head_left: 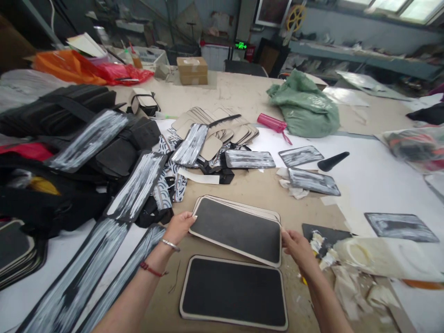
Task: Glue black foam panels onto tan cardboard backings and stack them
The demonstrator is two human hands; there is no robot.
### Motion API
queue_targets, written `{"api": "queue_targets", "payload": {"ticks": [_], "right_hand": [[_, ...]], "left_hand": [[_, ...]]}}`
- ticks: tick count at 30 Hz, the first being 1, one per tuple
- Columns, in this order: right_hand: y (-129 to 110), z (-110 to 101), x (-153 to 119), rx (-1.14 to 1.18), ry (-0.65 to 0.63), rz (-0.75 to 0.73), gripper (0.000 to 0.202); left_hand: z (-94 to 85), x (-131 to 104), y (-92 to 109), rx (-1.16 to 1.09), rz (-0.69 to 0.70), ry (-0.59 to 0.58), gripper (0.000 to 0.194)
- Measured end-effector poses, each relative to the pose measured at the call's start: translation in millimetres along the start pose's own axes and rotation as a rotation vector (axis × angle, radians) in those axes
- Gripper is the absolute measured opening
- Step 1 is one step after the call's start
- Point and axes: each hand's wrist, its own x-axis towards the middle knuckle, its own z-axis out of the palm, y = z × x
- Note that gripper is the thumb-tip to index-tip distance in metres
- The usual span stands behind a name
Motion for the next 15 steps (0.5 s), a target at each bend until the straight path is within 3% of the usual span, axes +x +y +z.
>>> {"api": "queue_targets", "payload": {"ticks": [4,8,11,15], "right_hand": [[5.4,5.8,-10.9,-0.093,0.071,-0.109,0.044],[0.2,9.2,-19.8,-0.092,0.242,-0.265,0.041],[-5.6,6.5,-38.3,-0.078,0.353,-0.292,0.039],[5.6,2.9,-79.7,-0.029,0.303,-0.279,0.036]], "left_hand": [[5.0,-7.5,-2.7,-0.095,-0.025,0.024,0.032],[11.7,-21.4,3.7,-0.126,0.054,0.039,0.036],[12.5,-45.0,5.4,-0.161,0.126,0.058,0.042],[3.5,-91.3,-19.4,-0.207,0.171,0.083,0.042]]}}
